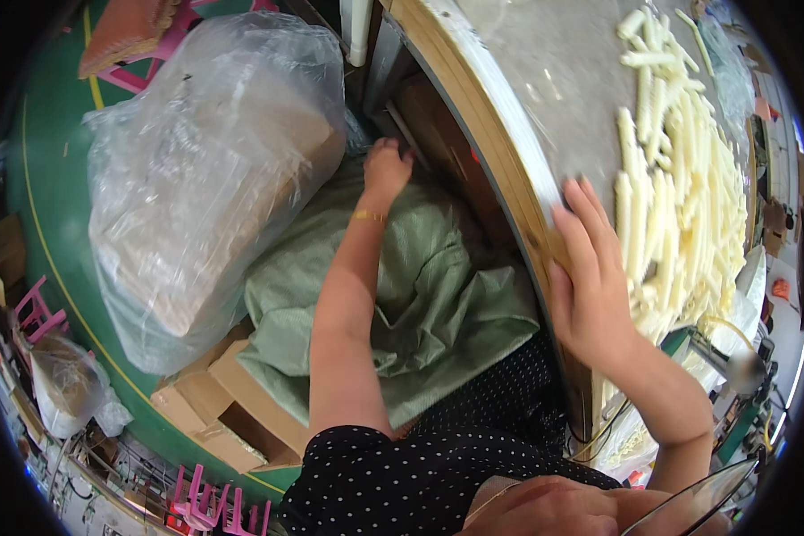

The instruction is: Assembling small white plastic components by pressing pieces together at a factory workstation.

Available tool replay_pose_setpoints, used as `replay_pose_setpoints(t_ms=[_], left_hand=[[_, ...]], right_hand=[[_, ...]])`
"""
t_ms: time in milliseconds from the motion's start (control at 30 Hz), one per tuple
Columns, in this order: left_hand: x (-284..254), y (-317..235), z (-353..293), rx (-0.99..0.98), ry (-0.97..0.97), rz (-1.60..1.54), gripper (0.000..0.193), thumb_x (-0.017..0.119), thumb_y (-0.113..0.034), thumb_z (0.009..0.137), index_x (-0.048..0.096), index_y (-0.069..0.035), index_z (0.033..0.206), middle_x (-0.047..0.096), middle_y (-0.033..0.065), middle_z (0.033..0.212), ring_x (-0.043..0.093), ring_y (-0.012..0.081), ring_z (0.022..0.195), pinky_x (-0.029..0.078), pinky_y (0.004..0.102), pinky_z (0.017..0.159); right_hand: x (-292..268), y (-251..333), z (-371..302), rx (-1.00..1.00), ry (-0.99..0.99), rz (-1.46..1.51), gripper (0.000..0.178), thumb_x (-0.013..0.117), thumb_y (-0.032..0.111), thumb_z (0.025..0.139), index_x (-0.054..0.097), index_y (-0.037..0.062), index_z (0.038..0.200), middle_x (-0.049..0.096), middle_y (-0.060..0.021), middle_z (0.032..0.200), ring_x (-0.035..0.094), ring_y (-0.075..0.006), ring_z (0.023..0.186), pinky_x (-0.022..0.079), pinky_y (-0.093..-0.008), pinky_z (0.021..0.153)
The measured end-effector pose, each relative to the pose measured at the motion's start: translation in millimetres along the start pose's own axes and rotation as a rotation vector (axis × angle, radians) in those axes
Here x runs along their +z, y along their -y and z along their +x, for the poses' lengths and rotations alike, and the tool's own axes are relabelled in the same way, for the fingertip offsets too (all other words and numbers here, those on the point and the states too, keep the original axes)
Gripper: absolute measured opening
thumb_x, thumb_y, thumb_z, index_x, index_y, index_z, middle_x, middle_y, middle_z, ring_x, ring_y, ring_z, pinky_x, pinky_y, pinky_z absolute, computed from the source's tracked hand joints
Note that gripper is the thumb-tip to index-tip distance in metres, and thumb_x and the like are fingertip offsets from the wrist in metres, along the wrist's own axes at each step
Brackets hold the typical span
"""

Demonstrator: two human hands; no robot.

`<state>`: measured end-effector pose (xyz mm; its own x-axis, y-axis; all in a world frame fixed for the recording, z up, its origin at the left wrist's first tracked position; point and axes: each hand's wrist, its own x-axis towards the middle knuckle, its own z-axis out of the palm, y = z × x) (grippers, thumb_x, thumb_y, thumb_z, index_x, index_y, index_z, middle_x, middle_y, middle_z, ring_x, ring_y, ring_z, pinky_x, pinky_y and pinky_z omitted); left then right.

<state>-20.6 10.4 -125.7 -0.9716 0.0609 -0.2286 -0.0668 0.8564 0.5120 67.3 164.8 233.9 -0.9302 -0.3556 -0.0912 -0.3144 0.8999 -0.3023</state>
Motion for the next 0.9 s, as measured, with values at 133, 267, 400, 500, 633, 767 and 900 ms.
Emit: replay_pose_setpoints(t_ms=[133, 267, 400, 500, 633, 767, 900], left_hand=[[-90.5, -52.2, -147.1, 0.032, 0.078, -0.745, 0.029, 0.063, -0.025, 0.083, 0.061, 0.001, 0.094, 0.063, 0.0112, 0.087, 0.059, 0.0185, 0.076, 0.047, 0.0295, 0.069], [-132.5, -39.4, -284.3, -0.415, 0.824, -0.746, 0.034, 0.064, -0.03, 0.081, 0.061, 0.003, 0.086, 0.06, 0.0124, 0.063, 0.057, 0.0144, 0.063, 0.046, 0.0269, 0.06], [-125.0, -31.7, -355.9, -0.54, 0.91, -0.305, 0.036, 0.065, -0.035, 0.08, 0.062, 0.0, 0.088, 0.063, 0.0186, 0.083, 0.059, 0.0242, 0.073, 0.046, 0.0327, 0.065], [-109.1, -30.9, -371.5, -0.005, -0.006, -0.082, 0.029, 0.064, -0.028, 0.077, 0.062, -0.004, 0.093, 0.057, 0.0207, 0.107, 0.054, 0.0299, 0.088, 0.045, 0.0371, 0.07], [-101.7, -17.4, -344.1, 0.199, 0.049, 0.462, 0.03, 0.061, -0.02, 0.072, 0.061, -0.005, 0.098, 0.05, 0.0178, 0.116, 0.049, 0.0302, 0.095, 0.044, 0.038, 0.072], [-99.2, 49.1, -269.4, 0.59, 0.247, 0.526, 0.015, 0.056, -0.015, 0.07, 0.065, -0.004, 0.076, 0.059, 0.0165, 0.094, 0.056, 0.0315, 0.086, 0.047, 0.0388, 0.067], [-197.7, -39.4, -121.3, 0.353, -0.223, 0.268, 0.026, 0.049, -0.022, 0.079, 0.065, -0.003, 0.071, 0.063, 0.0199, 0.082, 0.061, 0.0386, 0.07, 0.049, 0.0468, 0.063]], right_hand=[[-1.4, -10.7, -5.5, -0.066, -0.178, -0.026, 0.049, 0.049, -0.005, 0.077, 0.042, 0.0018, 0.124, 0.042, -0.0212, 0.127, 0.039, -0.0393, 0.12, 0.034, -0.0426, 0.098], [-2.0, -3.8, -4.1, -0.103, -0.256, 0.001, 0.047, 0.05, -0.001, 0.076, 0.041, 0.0005, 0.123, 0.043, -0.0232, 0.124, 0.042, -0.0393, 0.116, 0.036, -0.0428, 0.097], [-4.8, -0.4, -6.1, -0.089, -0.26, 0.031, 0.046, 0.047, -0.001, 0.076, 0.041, -0.0037, 0.121, 0.042, -0.0254, 0.123, 0.042, -0.0403, 0.114, 0.036, -0.0422, 0.097], [-2.4, -3.1, -11.6, -0.06, -0.277, -0.01, 0.043, 0.045, 0.001, 0.079, 0.042, -0.0034, 0.122, 0.044, -0.026, 0.123, 0.043, -0.0399, 0.114, 0.035, -0.0426, 0.097], [4.9, -3.9, -27.8, -0.111, -0.417, -0.079, 0.04, 0.048, 0.004, 0.078, 0.046, -0.0003, 0.118, 0.046, -0.0256, 0.112, 0.049, -0.0408, 0.099, 0.041, -0.0425, 0.087], [60.0, 44.5, -69.3, -0.363, -0.394, -0.143, 0.037, 0.054, 0.019, 0.08, 0.05, 0.0085, 0.115, 0.048, -0.0152, 0.123, 0.043, -0.0272, 0.118, 0.034, -0.0408, 0.097], [121.3, 83.8, -156.8, -0.164, 0.604, 0.068, 0.045, 0.044, 0.042, 0.088, 0.053, 0.0097, 0.117, 0.047, -0.0147, 0.127, 0.041, -0.0279, 0.12, 0.023, -0.0476, 0.104]])
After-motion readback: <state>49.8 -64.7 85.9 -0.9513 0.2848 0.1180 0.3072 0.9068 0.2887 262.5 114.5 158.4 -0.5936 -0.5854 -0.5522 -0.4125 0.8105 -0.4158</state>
